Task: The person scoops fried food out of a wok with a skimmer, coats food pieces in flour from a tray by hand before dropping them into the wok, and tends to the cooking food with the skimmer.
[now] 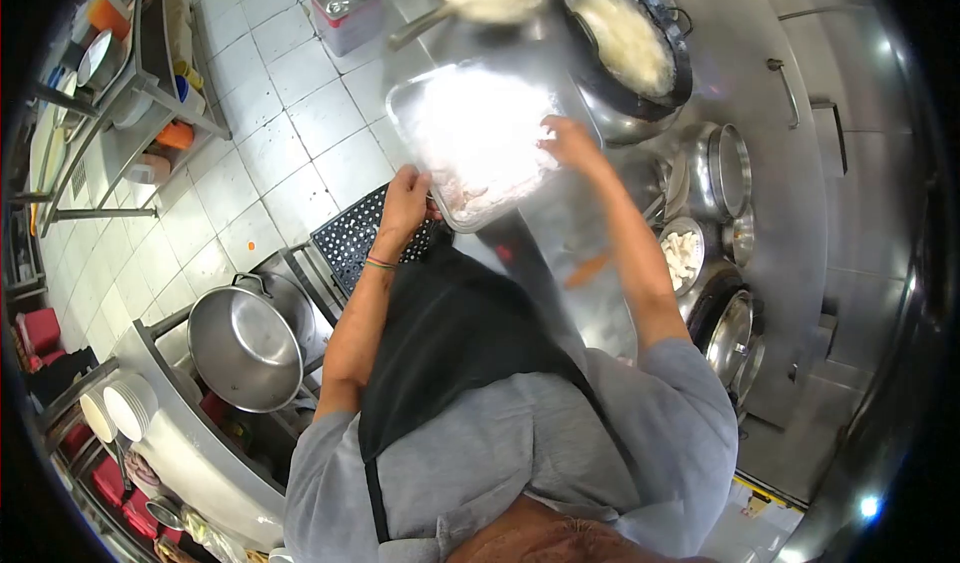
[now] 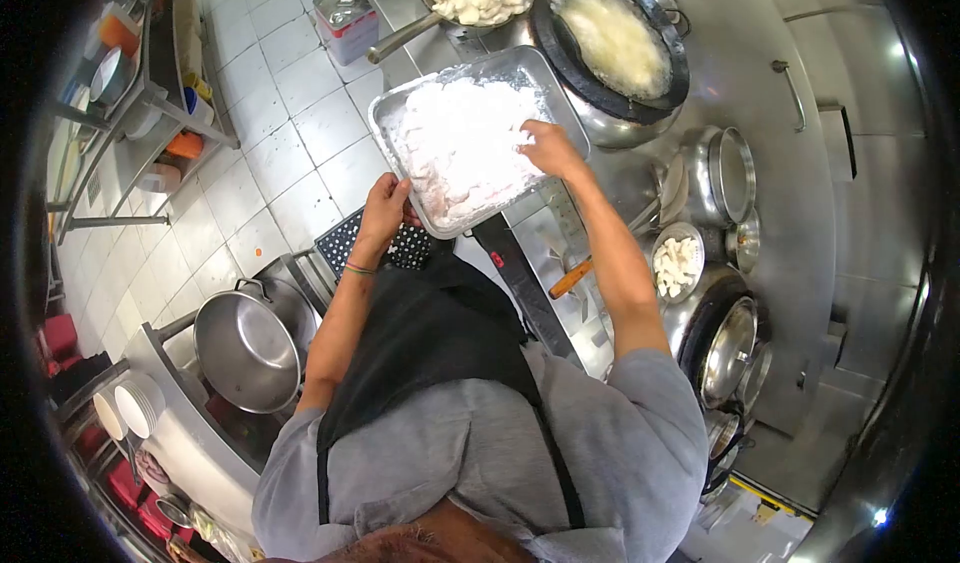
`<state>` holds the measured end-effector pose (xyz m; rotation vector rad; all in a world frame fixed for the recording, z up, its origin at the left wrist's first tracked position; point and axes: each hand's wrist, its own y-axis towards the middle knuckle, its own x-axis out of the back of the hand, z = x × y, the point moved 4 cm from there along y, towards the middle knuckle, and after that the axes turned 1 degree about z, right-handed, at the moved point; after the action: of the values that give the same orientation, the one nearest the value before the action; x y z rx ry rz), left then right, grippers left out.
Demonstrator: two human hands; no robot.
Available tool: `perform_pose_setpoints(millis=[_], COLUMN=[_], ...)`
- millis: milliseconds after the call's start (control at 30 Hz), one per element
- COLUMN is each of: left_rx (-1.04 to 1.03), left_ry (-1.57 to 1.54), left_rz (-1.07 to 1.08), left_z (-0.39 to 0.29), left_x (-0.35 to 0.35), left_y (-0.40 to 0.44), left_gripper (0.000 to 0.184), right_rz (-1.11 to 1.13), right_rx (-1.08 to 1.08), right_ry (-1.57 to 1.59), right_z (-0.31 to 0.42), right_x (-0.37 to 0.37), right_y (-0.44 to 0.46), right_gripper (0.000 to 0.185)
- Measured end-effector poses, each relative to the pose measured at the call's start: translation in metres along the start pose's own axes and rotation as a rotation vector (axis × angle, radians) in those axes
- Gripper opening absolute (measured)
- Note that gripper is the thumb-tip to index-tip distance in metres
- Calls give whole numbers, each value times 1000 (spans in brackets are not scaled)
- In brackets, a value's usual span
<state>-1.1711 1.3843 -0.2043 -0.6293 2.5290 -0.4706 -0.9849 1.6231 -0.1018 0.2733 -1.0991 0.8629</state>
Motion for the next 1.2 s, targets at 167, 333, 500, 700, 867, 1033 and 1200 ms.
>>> perform_pose_setpoints(millis=[167,333,500,700,867,1033,1200], left_rx=[-3,-29,-43,-32,-18,-70,-164], left_ry=[61,76,59,31,40,66,78], left_rz=[-29,-78,-98,-182,-176,-153,-84], left_z=[-5,-3,-2,6,12,13,14], left_x=[0,-2,-1,-1,0,1,4], left_y=[-3,-2,-7,-10,-4,-4,0], left_gripper=[23,23,20,23,23,22,24], right_rz=[-348,-506,-432,-387,195,23,95], right_rx=[-47,-98,-147,128,306,456,133], right_ry=[239,-412,-476,-201,-235,-277,61], right_z=[27,-61,-139,-11,72,93,63], right_x=[117,197,187,113,-39,-88,-52], right_y=[-17,39,83,38,-14,-36,-10], right_gripper=[27,28,31,26,26,27,25])
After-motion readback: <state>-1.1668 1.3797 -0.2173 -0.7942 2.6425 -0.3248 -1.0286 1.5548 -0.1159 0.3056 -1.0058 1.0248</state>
